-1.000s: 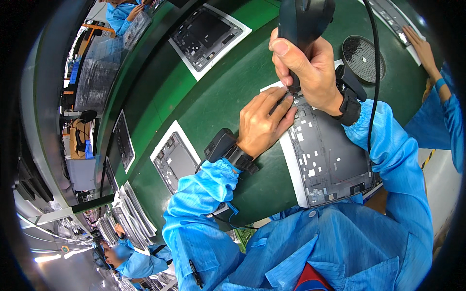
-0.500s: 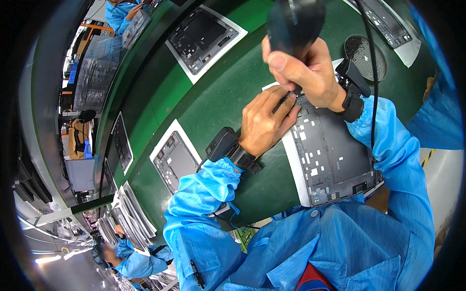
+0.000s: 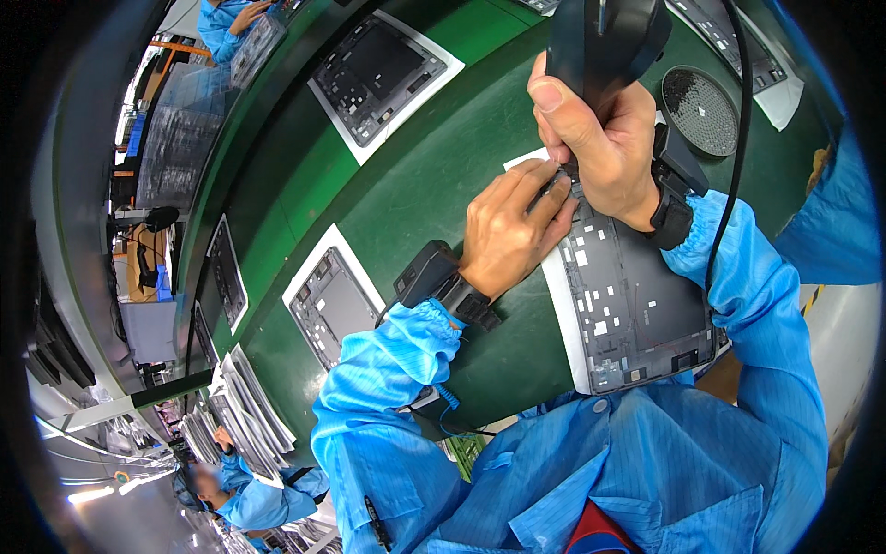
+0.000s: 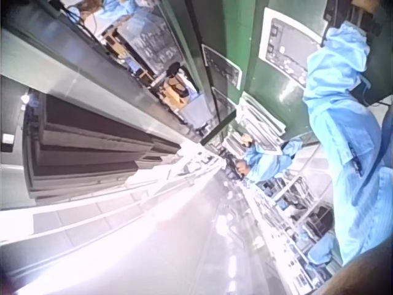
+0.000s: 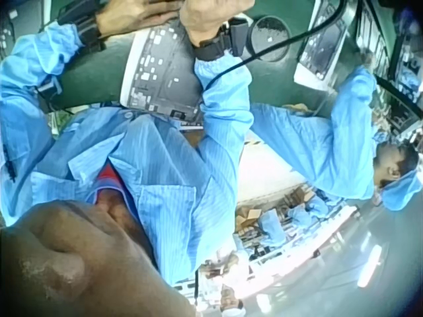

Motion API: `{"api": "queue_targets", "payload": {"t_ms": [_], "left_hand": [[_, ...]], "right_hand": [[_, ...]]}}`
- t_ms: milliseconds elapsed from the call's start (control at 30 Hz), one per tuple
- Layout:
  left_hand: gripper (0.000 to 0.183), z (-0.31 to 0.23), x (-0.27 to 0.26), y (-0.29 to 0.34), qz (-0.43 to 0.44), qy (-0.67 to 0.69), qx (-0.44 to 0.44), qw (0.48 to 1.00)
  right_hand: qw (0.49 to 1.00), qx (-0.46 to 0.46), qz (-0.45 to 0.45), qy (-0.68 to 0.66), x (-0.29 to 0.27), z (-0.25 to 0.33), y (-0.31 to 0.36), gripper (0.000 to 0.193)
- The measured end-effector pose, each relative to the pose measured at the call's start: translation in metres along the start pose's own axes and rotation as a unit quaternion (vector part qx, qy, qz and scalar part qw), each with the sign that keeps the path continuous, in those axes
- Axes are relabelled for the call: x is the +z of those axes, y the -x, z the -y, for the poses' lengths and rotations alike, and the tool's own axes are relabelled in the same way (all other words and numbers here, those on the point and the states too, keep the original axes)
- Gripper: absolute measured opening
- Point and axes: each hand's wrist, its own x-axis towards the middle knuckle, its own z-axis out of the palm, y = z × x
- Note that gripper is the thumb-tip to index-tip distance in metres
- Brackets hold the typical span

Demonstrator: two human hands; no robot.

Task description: Assembling electronic tablet components using a power screwdriver on a production line.

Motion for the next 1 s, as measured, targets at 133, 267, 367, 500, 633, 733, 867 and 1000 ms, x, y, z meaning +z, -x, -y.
{"api": "queue_targets", "payload": {"t_ms": [133,267,367,500,633,733,867,1000], "left_hand": [[0.028,0.001,0.001,0.000,0.001,0.003,-0.004,1.000],[0.028,-0.001,0.001,0.002,0.003,0.003,-0.001,1.000],[0.028,0.001,0.001,0.000,0.002,0.004,-0.003,1.000],[0.028,0.001,0.002,0.002,-0.001,0.006,-0.003,1.000],[0.028,0.001,0.003,0.003,-0.002,0.005,-0.004,1.000],[0.028,0.001,0.002,0.003,-0.004,0.008,-0.005,1.000],[0.028,0.002,0.003,0.002,-0.002,0.009,-0.002,1.000],[0.029,0.001,0.002,0.001,0.000,0.010,-0.003,1.000]], "right_hand": [[0.999,0.030,-0.016,-0.016,-0.002,0.001,-0.004,0.025],[0.999,0.024,0.039,0.016,-0.010,0.005,-0.004,0.033],[0.998,0.031,0.047,0.023,-0.011,0.004,-0.005,0.034],[0.998,0.043,0.039,0.027,-0.011,0.002,-0.003,0.034],[0.998,0.044,0.041,0.023,-0.011,0.003,-0.003,0.034],[0.998,0.033,0.047,0.028,-0.011,0.001,-0.003,0.035],[0.998,0.015,0.054,0.007,-0.010,-0.004,-0.004,0.034],[0.992,0.038,0.118,-0.030,-0.012,-0.002,-0.006,0.029]]}}
